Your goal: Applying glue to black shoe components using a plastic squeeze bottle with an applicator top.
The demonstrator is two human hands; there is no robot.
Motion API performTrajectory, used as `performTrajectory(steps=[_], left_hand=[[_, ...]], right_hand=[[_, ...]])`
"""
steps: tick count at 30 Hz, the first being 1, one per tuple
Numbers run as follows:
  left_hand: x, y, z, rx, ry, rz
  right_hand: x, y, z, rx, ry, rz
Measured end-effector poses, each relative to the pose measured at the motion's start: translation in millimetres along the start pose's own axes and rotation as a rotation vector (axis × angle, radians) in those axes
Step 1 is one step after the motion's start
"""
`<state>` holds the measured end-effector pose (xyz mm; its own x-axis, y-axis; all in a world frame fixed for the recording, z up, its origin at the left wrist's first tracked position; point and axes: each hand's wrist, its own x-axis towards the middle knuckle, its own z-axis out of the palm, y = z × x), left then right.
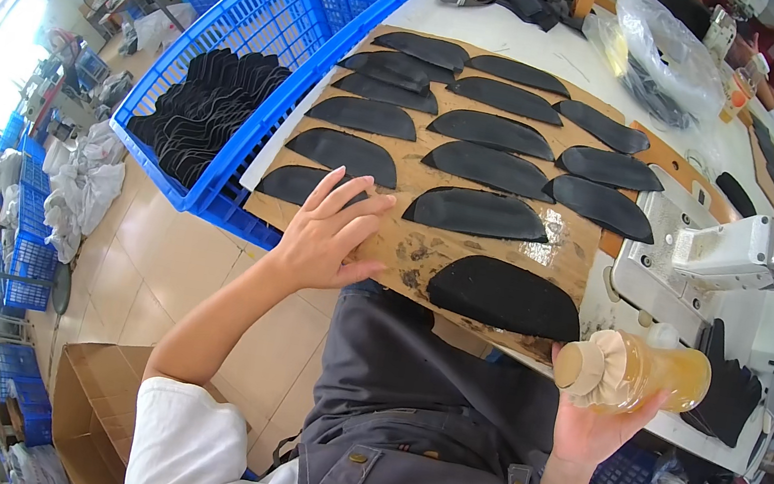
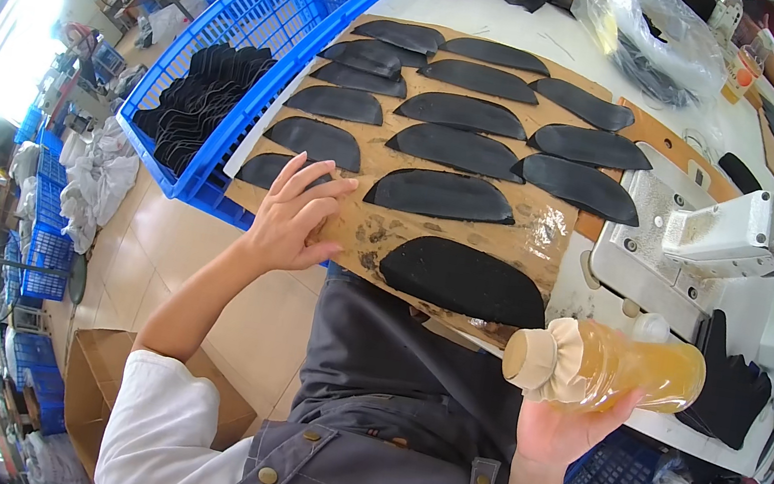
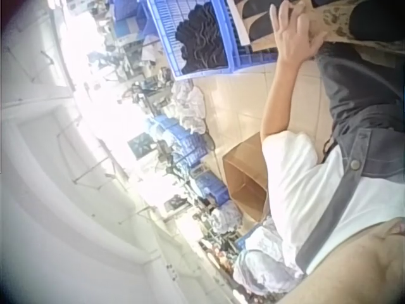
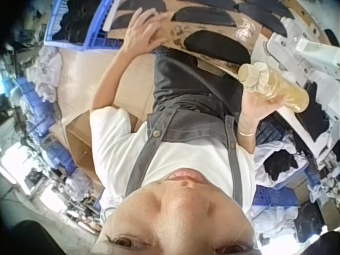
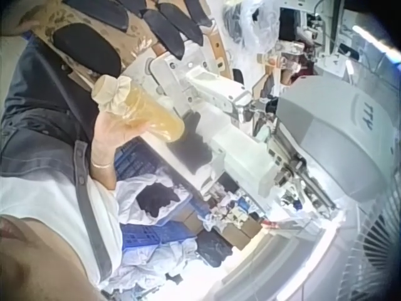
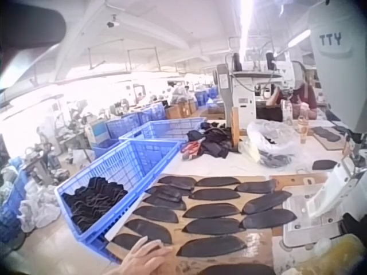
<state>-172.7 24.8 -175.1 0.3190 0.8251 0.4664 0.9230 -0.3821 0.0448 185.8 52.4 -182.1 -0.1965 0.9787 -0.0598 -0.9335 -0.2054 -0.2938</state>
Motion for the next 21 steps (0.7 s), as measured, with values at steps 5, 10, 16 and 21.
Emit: performTrajectory(steps=[5,10,16,21], left_hand=[[0,-10,5,0.007,0.010,-0.002],[1,-16,2,0.003,-0.002,-0.018],[-3,-21,4,0.013,-0.006,-0.044],[-6,-7,13,0.168,0.059,-0.136]], right_hand=[[6,5,-1,-0.008,-0.030,0.018],[11,13,1,-0.051,-0.018,-0.025],[12,23,5,-0.102,-0.054,-0.053],[10,17,2,-0.120,-0.059,-0.065]])
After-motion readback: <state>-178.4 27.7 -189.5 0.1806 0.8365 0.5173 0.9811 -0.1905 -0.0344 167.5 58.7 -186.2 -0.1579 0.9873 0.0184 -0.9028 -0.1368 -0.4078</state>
